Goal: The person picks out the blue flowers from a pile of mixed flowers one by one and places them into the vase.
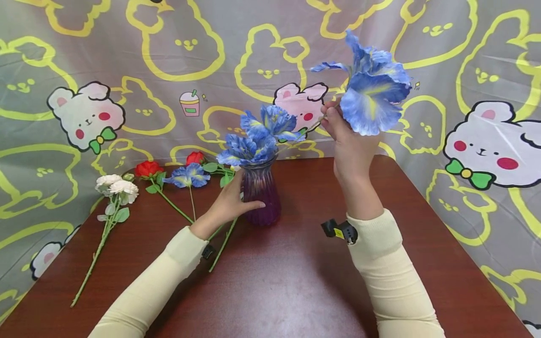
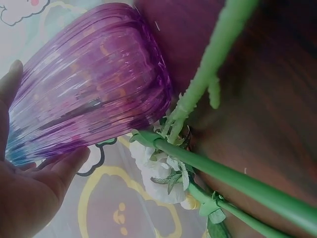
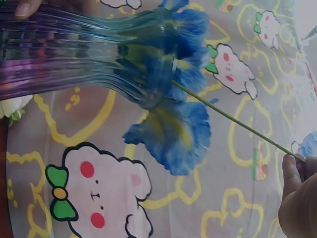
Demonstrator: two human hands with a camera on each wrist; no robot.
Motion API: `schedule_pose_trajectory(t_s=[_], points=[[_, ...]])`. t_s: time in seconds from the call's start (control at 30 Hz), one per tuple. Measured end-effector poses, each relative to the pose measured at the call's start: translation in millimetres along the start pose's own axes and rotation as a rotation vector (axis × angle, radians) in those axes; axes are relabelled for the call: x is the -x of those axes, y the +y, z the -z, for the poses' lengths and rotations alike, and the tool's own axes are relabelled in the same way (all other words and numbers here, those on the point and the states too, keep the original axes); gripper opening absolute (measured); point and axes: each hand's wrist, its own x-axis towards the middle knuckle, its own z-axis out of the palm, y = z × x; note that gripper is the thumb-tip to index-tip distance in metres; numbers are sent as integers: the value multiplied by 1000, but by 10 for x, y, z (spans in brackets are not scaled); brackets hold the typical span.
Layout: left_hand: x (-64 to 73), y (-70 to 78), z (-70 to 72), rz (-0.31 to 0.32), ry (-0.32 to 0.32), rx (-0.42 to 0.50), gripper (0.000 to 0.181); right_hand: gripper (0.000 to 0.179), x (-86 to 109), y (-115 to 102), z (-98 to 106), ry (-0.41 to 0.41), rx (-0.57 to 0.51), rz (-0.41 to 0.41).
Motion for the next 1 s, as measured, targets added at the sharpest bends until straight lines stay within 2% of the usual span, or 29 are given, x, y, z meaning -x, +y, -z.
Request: schedule_pose_trajectory(t_s=[0.17,0.47,0.7,1.0], points=[[2,-4,-5,7,5,-10,115,29,9,129,-32,-23,70,4],[15,-6,-17,7,18,-16,115,24,115,357,-70,-23,135,-58],[16,-3,-23,15,14,-18,115,22,193,490,-72,-37,137,-39],[16,-23,-42,20,22,-31,114,18,272,627,-16,-97,215,-35]])
